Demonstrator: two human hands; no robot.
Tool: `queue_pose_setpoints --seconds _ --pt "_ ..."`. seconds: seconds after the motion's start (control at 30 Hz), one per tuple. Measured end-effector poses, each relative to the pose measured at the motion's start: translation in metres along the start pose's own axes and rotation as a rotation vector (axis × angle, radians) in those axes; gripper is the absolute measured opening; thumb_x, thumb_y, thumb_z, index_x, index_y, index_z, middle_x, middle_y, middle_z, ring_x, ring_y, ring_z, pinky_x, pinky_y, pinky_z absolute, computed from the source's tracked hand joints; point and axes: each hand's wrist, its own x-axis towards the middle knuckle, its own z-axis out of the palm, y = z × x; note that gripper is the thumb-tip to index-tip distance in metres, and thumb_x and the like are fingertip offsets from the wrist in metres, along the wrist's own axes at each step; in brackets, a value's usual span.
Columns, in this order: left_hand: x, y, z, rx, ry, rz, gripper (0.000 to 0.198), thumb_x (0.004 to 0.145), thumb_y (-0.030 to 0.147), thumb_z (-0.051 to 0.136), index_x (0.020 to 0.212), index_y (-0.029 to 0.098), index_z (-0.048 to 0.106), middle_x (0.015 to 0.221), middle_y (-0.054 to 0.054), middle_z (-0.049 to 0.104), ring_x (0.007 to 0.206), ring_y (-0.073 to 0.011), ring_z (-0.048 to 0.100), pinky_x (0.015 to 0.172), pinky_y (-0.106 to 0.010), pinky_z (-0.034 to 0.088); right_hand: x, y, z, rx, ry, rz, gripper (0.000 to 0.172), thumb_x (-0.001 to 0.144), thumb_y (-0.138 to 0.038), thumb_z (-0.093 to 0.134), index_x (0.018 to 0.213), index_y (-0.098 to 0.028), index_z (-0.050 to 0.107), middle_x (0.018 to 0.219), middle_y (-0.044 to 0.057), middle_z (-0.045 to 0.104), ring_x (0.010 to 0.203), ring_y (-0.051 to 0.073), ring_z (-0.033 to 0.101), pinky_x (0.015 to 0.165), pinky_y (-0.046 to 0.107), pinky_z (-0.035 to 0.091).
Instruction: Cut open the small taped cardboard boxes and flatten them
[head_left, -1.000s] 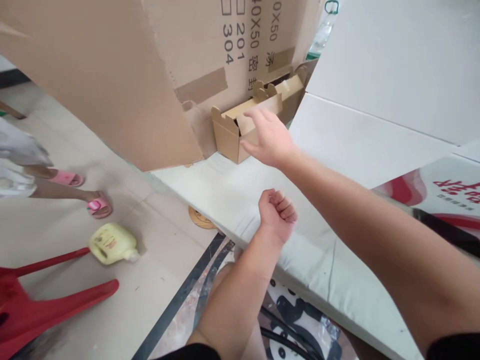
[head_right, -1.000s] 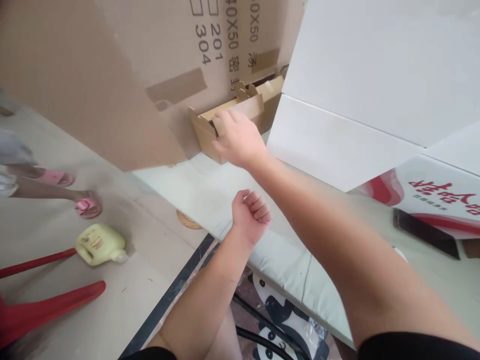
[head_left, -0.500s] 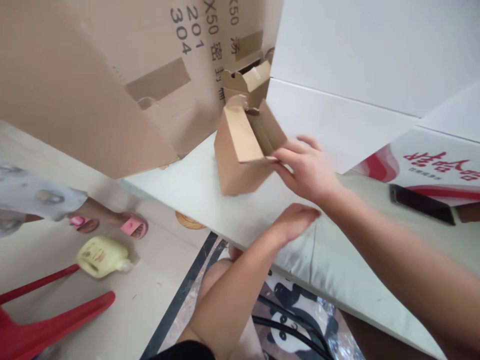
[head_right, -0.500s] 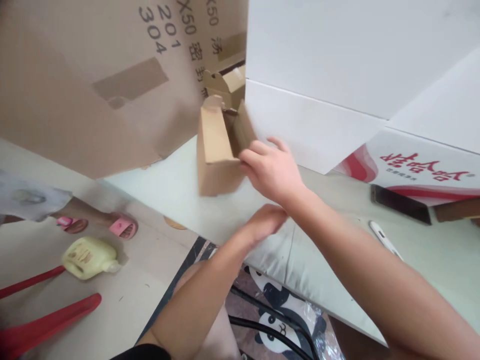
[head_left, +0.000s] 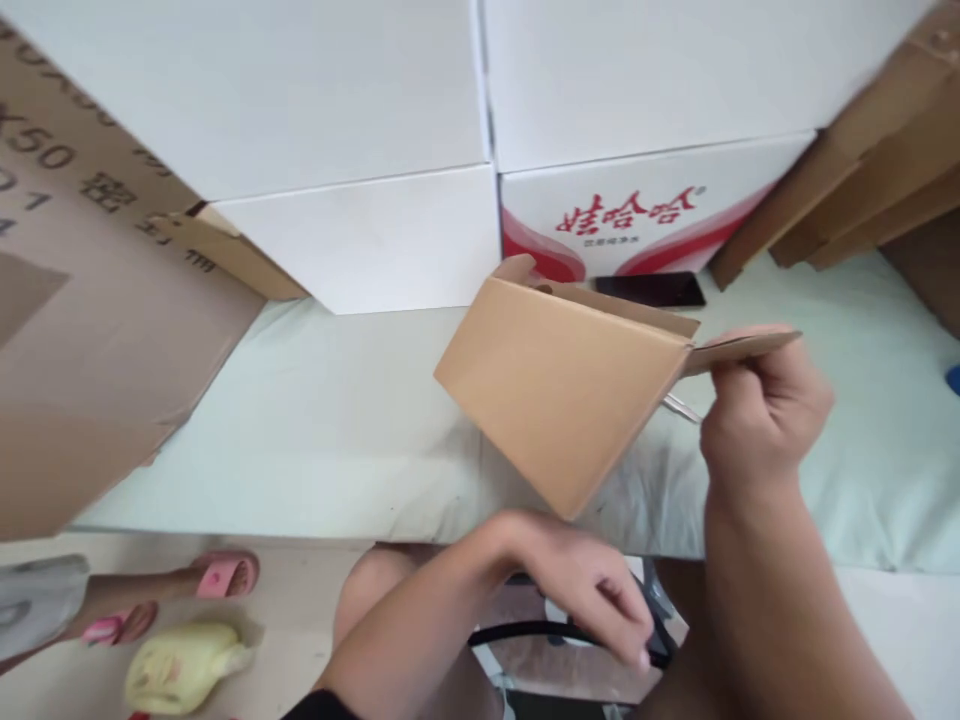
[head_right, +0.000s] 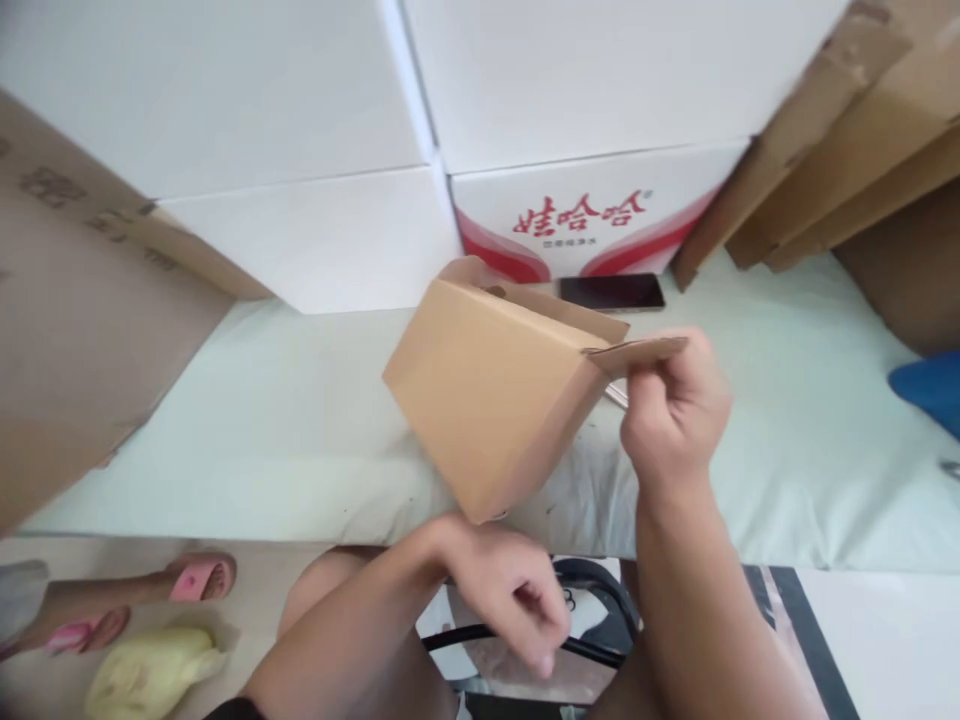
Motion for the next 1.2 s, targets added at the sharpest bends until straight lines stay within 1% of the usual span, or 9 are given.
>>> queue_pose_setpoints --seconds 0.1,0.17,0.27,0.33,0.43,0.6,0.73,0.93,1.2 --pt "-0.026 0.046 0.001 0.135 -0.139 0.077 0.03 0.086 0.033 0.07 0.062 0.023 0.056 0.054 0.001 0.056 0.046 -0.0124 0.051 0.047 -0.024 0.045 0.011 0.004 -0.01 0.037 -0.044 -0.051 0.021 0.074 -0.01 0.05 0.073 -0.023 0.066 0.078 0.0 0.061 0.073 0.016 0.06 0.069 0.033 0.045" --pt "-0.057 0.072 0.011 0.278 0.113 0.272 0.028 0.086 0.037 0.063 0.06 0.026 0.06 0.05 -0.002 0.06 0.04 -0.0151 0.055 0.046 -0.027 0.049 0.019 0.006 -0.02 -0.008 -0.068 -0.087 0.019 0.071 -0.008 0.049 0.069 -0.022 0.062 0.075 0.0 0.057 0.072 0.015 0.057 0.067 0.032 0.043" --pt "-0.096 0.088 0.031 0.347 0.834 0.419 0.048 0.077 0.065 0.063 0.044 0.031 0.056 0.031 0.001 0.04 0.024 -0.0165 0.042 0.034 -0.032 0.041 0.024 0.012 -0.038 -0.073 -0.078 -0.092 0.013 0.069 -0.011 0.05 0.065 -0.022 0.056 0.073 0.0 0.054 0.069 0.016 0.054 0.064 0.033 0.041" --pt "-0.103 0.085 0.036 0.259 1.099 0.522 0.055 0.06 0.069 0.076 0.038 0.028 0.046 0.027 0.004 0.028 0.02 -0.0142 0.034 0.03 -0.03 0.036 0.022 0.018 -0.045 -0.12 -0.036 -0.055 0.013 0.071 -0.014 0.052 0.067 -0.023 0.059 0.074 0.001 0.056 0.07 0.017 0.055 0.065 0.035 0.042" --pt "-0.087 0.066 0.015 0.026 1.412 0.708 0.063 0.065 0.059 0.081 0.043 0.023 0.035 0.034 0.007 0.02 0.027 -0.0088 0.029 0.034 -0.024 0.029 0.014 0.024 -0.046 -0.071 0.073 -0.013 0.014 0.079 -0.017 0.057 0.071 -0.025 0.065 0.078 0.002 0.058 0.078 0.02 0.061 0.075 0.04 0.047" --pt "-0.067 0.01 -0.042 0.026 1.903 0.777 0.026 0.072 0.036 0.083 0.073 0.021 0.062 0.07 0.001 0.056 0.066 -0.0109 0.056 0.061 -0.02 0.045 0.002 0.024 -0.036 0.016 -0.022 -0.171 0.011 0.077 -0.022 0.072 0.068 -0.025 0.066 0.108 0.008 0.064 0.104 0.027 0.066 0.088 0.047 0.048" --pt "-0.084 -0.018 -0.057 0.217 1.973 0.737 0.034 0.074 0.044 0.082 0.098 0.024 0.067 0.104 -0.004 0.065 0.094 -0.0159 0.061 0.078 -0.024 0.049 0.0 0.02 -0.028 0.045 -0.065 -0.177 0.017 0.08 -0.023 0.07 0.066 -0.024 0.061 0.116 0.008 0.064 0.111 0.03 0.067 0.093 0.051 0.048" --pt "-0.101 -0.019 -0.067 0.333 1.86 0.746 0.074 0.067 0.073 0.081 0.123 0.03 0.059 0.135 -0.009 0.06 0.131 -0.0275 0.057 0.109 -0.037 0.047 -0.001 0.007 -0.017 0.127 -0.2 -0.187 0.018 0.078 -0.023 0.069 0.062 -0.025 0.061 0.122 0.006 0.068 0.112 0.028 0.068 0.087 0.049 0.052" --pt "-0.099 -0.01 -0.057 0.355 1.935 0.679 0.052 0.079 0.061 0.08 0.117 0.027 0.068 0.124 -0.007 0.071 0.115 -0.0233 0.068 0.099 -0.034 0.054 -0.008 -0.002 -0.014 0.29 -0.284 -0.186 0.023 0.077 -0.012 0.071 0.06 -0.023 0.061 0.121 0.002 0.068 0.12 0.029 0.069 0.095 0.048 0.055"
